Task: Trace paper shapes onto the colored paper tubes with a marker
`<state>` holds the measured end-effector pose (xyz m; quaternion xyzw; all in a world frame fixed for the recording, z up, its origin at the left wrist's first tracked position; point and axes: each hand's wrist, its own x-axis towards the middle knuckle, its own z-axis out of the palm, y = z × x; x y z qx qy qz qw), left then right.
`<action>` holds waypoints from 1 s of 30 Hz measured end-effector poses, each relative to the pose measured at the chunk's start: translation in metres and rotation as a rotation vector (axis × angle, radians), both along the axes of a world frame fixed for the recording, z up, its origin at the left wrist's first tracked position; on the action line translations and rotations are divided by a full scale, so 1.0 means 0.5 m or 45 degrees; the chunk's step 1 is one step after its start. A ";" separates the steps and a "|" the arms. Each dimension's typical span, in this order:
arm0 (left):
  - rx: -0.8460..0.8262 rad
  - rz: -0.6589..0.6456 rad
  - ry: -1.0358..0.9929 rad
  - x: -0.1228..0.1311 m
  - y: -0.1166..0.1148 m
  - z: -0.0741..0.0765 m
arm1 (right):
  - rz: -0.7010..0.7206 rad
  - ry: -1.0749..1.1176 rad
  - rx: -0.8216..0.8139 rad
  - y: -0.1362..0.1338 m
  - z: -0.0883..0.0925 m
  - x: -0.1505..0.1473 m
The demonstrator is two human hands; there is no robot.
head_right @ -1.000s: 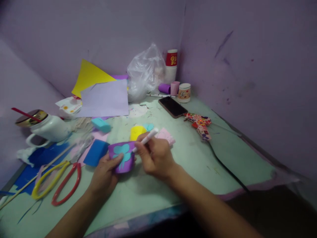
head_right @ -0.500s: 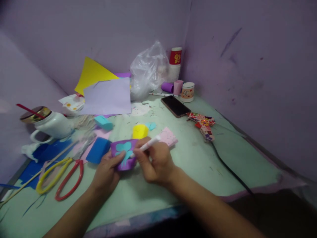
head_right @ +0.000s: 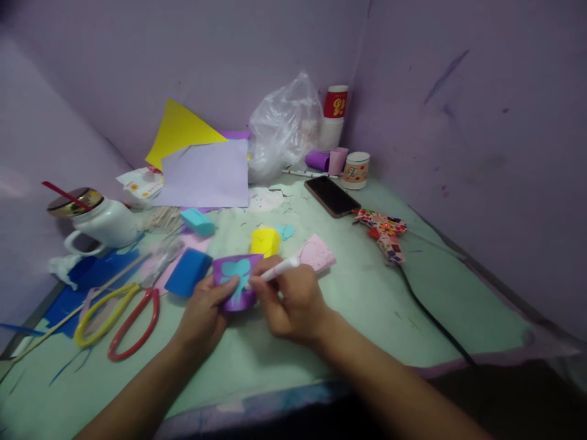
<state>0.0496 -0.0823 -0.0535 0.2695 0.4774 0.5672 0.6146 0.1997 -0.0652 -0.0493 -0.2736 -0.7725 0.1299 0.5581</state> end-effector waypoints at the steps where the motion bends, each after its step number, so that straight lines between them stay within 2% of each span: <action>1: 0.000 -0.003 0.001 0.000 0.000 0.000 | -0.003 -0.009 0.007 0.000 0.000 0.000; 12: -0.003 0.015 0.022 -0.001 0.000 -0.004 | -0.013 -0.040 0.040 0.002 -0.003 -0.002; 30: -0.010 0.001 0.016 0.000 0.000 -0.003 | 0.080 -0.025 0.017 -0.006 0.004 -0.007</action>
